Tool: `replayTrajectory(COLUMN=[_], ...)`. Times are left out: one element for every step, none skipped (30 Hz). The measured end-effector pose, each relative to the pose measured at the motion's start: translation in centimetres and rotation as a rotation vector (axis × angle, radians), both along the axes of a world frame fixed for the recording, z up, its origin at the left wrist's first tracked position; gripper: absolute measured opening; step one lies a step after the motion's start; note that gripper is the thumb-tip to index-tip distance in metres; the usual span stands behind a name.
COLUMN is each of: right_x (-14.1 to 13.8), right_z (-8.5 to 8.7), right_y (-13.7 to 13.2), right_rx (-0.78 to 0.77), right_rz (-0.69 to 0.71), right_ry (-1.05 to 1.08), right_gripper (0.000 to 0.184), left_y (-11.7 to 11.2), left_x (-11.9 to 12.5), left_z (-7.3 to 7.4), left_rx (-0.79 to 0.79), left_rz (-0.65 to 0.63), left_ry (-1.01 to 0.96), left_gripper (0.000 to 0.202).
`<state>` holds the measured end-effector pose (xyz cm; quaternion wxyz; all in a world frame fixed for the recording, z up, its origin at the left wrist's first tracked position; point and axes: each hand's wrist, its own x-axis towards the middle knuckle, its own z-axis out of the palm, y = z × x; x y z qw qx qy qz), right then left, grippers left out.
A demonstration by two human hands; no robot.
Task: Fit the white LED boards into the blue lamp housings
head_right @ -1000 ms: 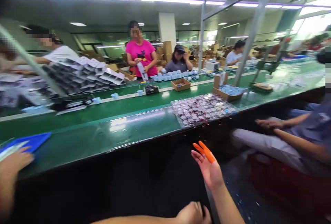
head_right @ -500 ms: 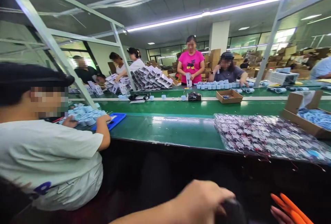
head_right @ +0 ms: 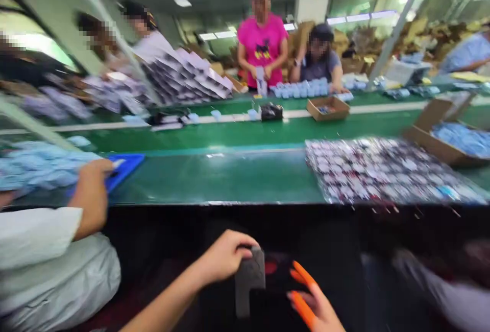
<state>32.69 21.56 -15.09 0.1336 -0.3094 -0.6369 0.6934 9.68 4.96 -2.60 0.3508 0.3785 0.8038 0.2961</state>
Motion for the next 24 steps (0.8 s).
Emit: replayTrajectory(right_x=[-0.6,-1.3,-2.1,-2.9,-3.6,-4.0,-4.3,-4.4,-4.3,-4.1,-3.9,-3.6,-3.4,-3.1,-2.8,-2.3,-1.7,-0.8,0.4,1.8,3.3,4.8,6.1,7.1], right_z=[0.3,0.8,1.3,1.8,2.3,2.8,3.3,3.7,4.2,4.6,5.0,5.3,5.7,5.9,6.0,6.0,5.8,5.4,4.8,4.0,2.9,1.7,0.2,-1.2], right_y=[-1.7,-3.0,-3.8,-4.1,-4.0,-3.7,-3.1,-2.3,-1.5,-0.7,0.0,0.8,1.4,2.0,2.5,3.0,3.4,3.9,4.3,4.8,5.4,6.0,6.8,7.6], right_rx=[-0.062,-0.117,-0.162,-0.213,-0.255,-0.293,-0.328,-0.362,-0.402,-0.448,-0.500,-0.546,-0.583,-0.604,-0.605,-0.585,-0.538,-0.455,-0.333,-0.181,0.001,0.175,0.317,0.420], right_rz=[0.047,0.124,0.153,0.162,0.162,0.150,0.135,0.114,0.083,0.038,-0.024,-0.105,-0.195,-0.281,-0.357,-0.417,-0.457,-0.473,-0.462,-0.443,-0.401,-0.364,-0.391,-0.462], right_ry=[-0.027,-0.070,-0.106,-0.136,-0.163,-0.181,-0.190,-0.186,-0.161,-0.113,-0.044,0.042,0.132,0.208,0.258,0.272,0.243,0.167,0.060,-0.059,-0.195,-0.282,-0.340,-0.377], right_gripper=[0.060,0.062,0.066,0.069,0.071,0.071,0.069,0.065,0.061,0.056,0.051,0.044,0.036,0.028,0.021,0.019,0.021,0.027,0.032,0.037,0.040,0.045,0.050,0.058], left_y=[0.3,0.7,1.2,1.7,2.0,2.3,2.5,2.6,2.8,3.0,3.3,3.7,4.2,4.7,5.2,5.6,5.8,5.8,5.3,4.6,3.5,2.1,0.6,-1.0], left_x=[-0.8,-1.6,-2.4,-3.0,-3.6,-4.0,-4.3,-4.5,-4.6,-4.6,-4.6,-4.4,-4.1,-3.8,-3.4,-3.0,-2.7,-2.6,-2.8,-3.2,-3.8,-4.6,-5.5,-6.4], left_z=[-0.2,-0.3,-0.3,-0.3,-0.2,0.1,0.3,0.7,0.9,1.1,1.1,0.9,0.7,0.3,-0.1,-0.4,-0.4,-0.3,0.3,1.1,2.3,3.7,5.2,6.6], left_rx=[0.007,0.004,-0.003,-0.015,-0.028,-0.041,-0.056,-0.073,-0.092,-0.113,-0.134,-0.152,-0.168,-0.180,-0.191,-0.203,-0.216,-0.226,-0.227,-0.213,-0.180,-0.124,-0.049,0.030], left_rz=[-0.075,-0.154,-0.237,-0.320,-0.405,-0.488,-0.562,-0.622,-0.668,-0.700,-0.718,-0.726,-0.726,-0.719,-0.704,-0.680,-0.645,-0.601,-0.543,-0.472,-0.387,-0.287,-0.172,-0.048], left_ry=[0.019,0.031,0.036,0.035,0.026,0.015,0.005,-0.002,-0.007,-0.006,0.007,0.030,0.060,0.094,0.130,0.164,0.195,0.225,0.255,0.282,0.306,0.340,0.395,0.475], left_gripper=[0.032,0.033,0.033,0.034,0.035,0.037,0.039,0.042,0.046,0.052,0.059,0.065,0.071,0.074,0.074,0.071,0.065,0.057,0.049,0.042,0.037,0.034,0.032,0.029])
